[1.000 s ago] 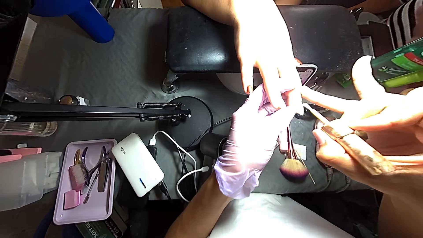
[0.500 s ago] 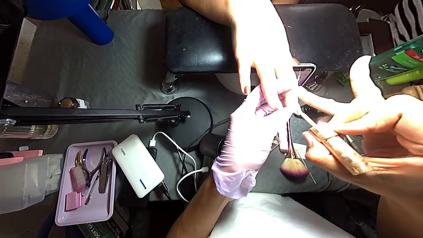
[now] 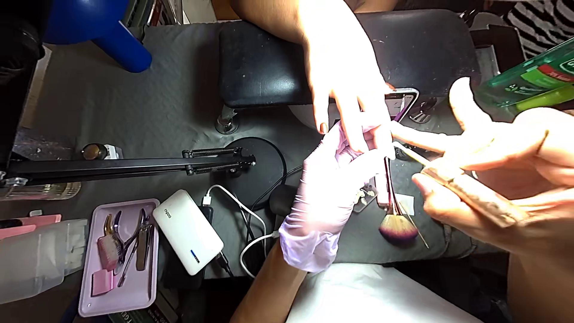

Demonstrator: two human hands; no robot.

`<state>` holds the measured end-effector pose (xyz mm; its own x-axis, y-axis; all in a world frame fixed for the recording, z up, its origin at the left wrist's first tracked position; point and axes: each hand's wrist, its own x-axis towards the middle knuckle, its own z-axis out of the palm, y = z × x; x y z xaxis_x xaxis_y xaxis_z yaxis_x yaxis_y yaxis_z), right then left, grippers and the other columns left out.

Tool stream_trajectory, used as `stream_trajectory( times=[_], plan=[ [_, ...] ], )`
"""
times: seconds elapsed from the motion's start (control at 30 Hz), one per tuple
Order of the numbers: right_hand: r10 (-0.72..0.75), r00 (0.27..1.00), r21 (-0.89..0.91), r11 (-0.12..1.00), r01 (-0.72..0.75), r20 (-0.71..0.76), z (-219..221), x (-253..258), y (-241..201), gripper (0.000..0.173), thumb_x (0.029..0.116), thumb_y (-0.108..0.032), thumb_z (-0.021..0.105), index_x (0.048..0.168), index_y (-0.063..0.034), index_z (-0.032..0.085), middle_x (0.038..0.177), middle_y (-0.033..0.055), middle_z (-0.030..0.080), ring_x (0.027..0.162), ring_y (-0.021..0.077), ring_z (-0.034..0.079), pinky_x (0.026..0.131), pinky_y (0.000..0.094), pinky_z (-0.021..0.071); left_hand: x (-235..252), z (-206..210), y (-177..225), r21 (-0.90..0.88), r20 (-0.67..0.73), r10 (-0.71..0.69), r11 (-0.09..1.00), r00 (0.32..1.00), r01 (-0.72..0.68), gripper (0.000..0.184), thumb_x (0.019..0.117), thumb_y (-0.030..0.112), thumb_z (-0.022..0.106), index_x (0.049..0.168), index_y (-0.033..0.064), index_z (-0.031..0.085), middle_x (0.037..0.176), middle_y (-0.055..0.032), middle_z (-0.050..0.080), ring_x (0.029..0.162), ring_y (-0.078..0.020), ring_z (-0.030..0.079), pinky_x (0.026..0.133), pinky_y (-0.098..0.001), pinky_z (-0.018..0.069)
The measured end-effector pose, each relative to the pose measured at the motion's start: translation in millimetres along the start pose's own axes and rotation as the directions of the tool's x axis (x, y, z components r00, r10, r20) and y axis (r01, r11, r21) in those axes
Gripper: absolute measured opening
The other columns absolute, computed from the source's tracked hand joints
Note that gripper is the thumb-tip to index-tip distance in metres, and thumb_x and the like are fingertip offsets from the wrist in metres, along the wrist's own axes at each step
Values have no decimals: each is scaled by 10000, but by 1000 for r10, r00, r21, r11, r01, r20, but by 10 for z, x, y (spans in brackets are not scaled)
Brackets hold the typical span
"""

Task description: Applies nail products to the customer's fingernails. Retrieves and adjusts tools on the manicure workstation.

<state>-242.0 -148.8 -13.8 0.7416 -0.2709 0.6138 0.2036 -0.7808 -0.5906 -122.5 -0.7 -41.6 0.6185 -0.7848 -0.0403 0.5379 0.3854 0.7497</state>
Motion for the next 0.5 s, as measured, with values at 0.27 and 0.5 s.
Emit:
stream_trajectory(
  times=[0.27, 0.5],
  plan=[
    [16, 999, -40, 999, -15, 29, 28, 9, -42, 203, 805, -195, 782, 821, -149, 585, 827, -66, 690, 874, 133, 733, 1069, 569, 547, 10, -23, 6, 8, 22, 8, 1000, 1000, -8, 478, 925, -141, 543, 1348, 81, 559, 1170, -54, 673, 1039, -107, 658, 883, -253, 555],
    [3, 990, 63, 998, -12, 141, -59, -22, -47, 195, 814, -239, 759, 761, -160, 588, 716, -104, 639, 764, 42, 694, 1086, 532, 543, 27, -82, 29, -43, 67, 9, 999, 998, -6, 450, 930, -132, 514, 1329, 69, 567, 1161, -62, 660, 1049, -117, 639, 906, -264, 538]
  ],
)
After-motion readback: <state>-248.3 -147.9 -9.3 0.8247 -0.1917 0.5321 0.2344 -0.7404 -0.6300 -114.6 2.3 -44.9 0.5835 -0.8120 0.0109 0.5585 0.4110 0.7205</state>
